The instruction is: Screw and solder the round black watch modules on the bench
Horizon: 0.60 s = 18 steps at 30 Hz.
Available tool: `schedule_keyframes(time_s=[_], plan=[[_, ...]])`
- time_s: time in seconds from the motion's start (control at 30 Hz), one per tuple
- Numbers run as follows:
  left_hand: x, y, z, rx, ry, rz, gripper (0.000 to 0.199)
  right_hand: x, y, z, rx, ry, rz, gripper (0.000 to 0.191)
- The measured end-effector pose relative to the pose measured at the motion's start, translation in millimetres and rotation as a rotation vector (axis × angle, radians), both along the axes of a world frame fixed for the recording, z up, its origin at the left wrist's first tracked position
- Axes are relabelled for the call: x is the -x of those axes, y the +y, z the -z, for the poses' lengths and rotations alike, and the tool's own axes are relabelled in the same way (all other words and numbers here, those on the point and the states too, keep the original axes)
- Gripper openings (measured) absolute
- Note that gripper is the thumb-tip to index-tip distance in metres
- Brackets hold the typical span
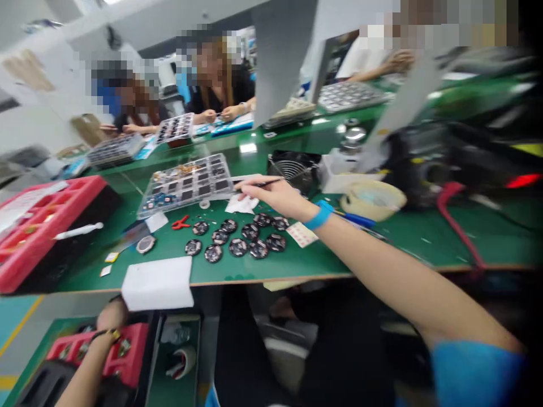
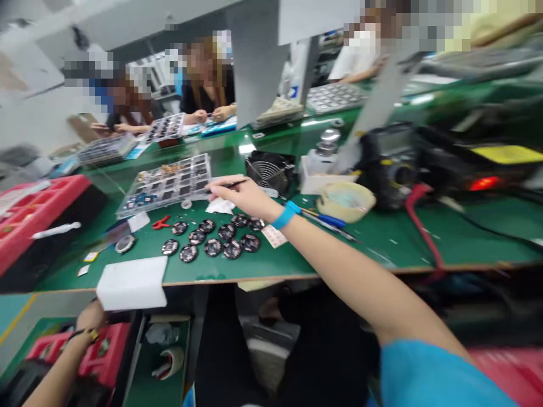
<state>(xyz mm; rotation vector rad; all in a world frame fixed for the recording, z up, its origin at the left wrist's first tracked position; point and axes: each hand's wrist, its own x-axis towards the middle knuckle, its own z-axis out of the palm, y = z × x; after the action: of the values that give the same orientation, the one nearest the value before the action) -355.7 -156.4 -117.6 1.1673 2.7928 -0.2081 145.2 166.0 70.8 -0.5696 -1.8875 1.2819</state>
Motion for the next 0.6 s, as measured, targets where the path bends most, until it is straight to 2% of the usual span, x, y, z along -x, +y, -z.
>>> schedule_keyframes(time_s=[0.1,0.17,0.23,0.33,0.4,0.47,0.53,0.6], plan=[[19.6,-5.9,3.3,0.03,-0.075,0.002,0.035,-5.5,13.0,-11.6,0.211,-0.023,-0.016,0.034],[35.6,-12.3,8.3,-0.022,-0.124,-0.086,0.044,-20.5,16.0,-21.0,0.209,-0.091,0.049,0.031],[49.4,-15.1,16.6,-0.088,-0.146,-0.147,0.047,-44.8,8.3,-30.2,0.1,-0.188,0.112,0.025],[61.7,-12.5,31.2,-0.125,-0.249,-0.05,0.041,-90.1,-20.3,-31.6,-0.188,-0.387,0.17,0.03],[64.8,-10.6,38.2,-0.102,-0.347,0.031,0.04,-118.4,-41.5,-18.3,-0.437,-0.532,0.219,0.036],[65.2,-11.0,41.3,-0.096,-0.392,0.072,0.044,-140.4,-57.4,4.2,-0.629,-0.658,0.282,0.04],[63.2,-12.9,41.2,-0.103,-0.416,0.093,0.046,-153.8,-66.5,27.7,-0.681,-0.722,0.287,0.043],[59.4,-14.3,39.7,-0.102,-0.438,0.115,0.047,-158.5,-71.9,42.0,-0.658,-0.727,0.338,0.043]])
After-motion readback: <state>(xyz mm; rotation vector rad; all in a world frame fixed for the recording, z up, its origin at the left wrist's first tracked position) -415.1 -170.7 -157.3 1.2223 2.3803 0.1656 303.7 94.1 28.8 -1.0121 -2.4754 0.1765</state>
